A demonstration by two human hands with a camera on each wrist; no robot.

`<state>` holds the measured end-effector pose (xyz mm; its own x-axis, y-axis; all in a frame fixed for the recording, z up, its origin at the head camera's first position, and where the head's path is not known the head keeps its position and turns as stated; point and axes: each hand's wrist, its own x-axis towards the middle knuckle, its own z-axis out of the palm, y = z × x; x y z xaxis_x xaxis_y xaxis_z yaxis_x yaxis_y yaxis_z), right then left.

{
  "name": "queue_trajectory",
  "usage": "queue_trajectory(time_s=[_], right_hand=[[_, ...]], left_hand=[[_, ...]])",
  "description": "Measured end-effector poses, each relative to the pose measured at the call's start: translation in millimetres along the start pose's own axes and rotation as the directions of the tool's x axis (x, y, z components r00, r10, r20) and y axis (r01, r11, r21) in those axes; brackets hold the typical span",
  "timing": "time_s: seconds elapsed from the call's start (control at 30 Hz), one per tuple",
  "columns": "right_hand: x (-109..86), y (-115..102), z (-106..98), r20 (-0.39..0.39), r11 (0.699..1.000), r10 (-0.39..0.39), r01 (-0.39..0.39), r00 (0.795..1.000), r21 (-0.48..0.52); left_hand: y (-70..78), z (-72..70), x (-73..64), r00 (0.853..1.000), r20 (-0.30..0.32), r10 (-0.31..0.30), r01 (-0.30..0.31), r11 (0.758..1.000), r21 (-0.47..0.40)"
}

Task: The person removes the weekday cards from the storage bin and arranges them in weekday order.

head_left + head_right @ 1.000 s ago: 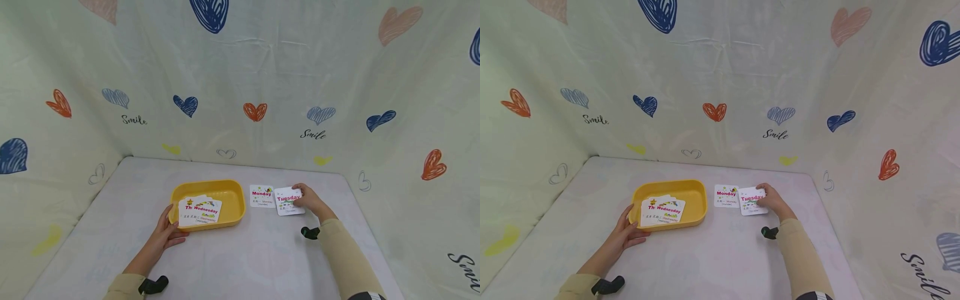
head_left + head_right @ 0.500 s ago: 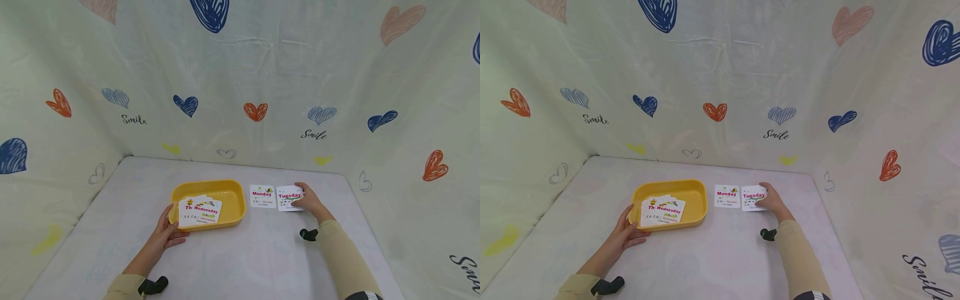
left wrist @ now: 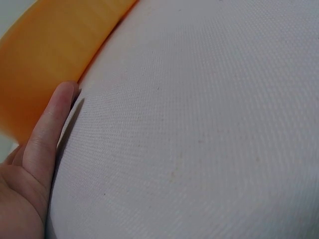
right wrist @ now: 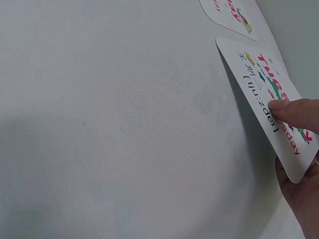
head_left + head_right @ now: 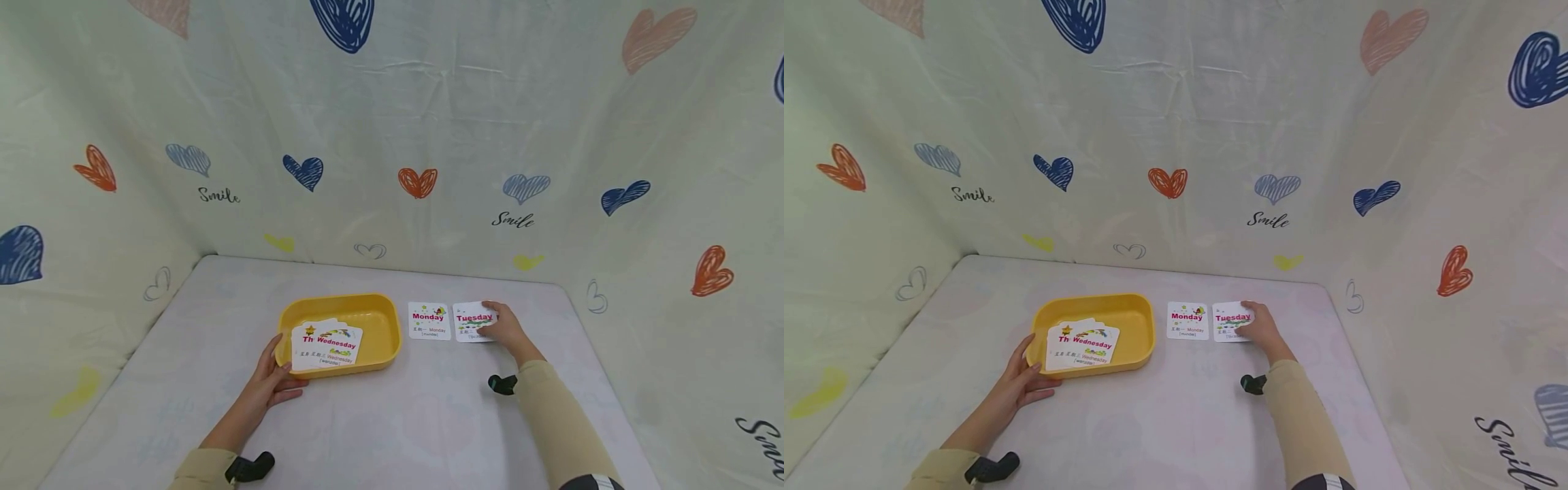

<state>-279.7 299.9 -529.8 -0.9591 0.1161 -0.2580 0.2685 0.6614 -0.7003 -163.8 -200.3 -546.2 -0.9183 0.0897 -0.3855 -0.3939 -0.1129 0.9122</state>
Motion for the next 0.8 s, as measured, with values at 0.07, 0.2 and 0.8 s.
queue_trajectory(time_s=[0.07, 0.2, 0.8], right_hand=[[-0.2, 0.8, -0.5, -0.004, 1.0, 0.006, -0.006, 1.0, -0.001], [-0.4, 2.6, -0.5, -0.01, 1.0, -0.007, 0.007, 1.0, -0.025], [1.0, 8.3, 3.7, 0.006, 0.995, -0.043, 0.043, 0.999, -0.089]], left_hand=[[-0.5, 0.1, 0.0, 1.0, 0.001, -0.001, 0.001, 1.0, 0.001], [-1.4, 0.2, 0.2, 1.0, 0.004, 0.003, -0.003, 1.0, 0.004], [-1.3, -0.7, -0.4, 1.0, 0.017, 0.024, -0.023, 1.0, -0.017]])
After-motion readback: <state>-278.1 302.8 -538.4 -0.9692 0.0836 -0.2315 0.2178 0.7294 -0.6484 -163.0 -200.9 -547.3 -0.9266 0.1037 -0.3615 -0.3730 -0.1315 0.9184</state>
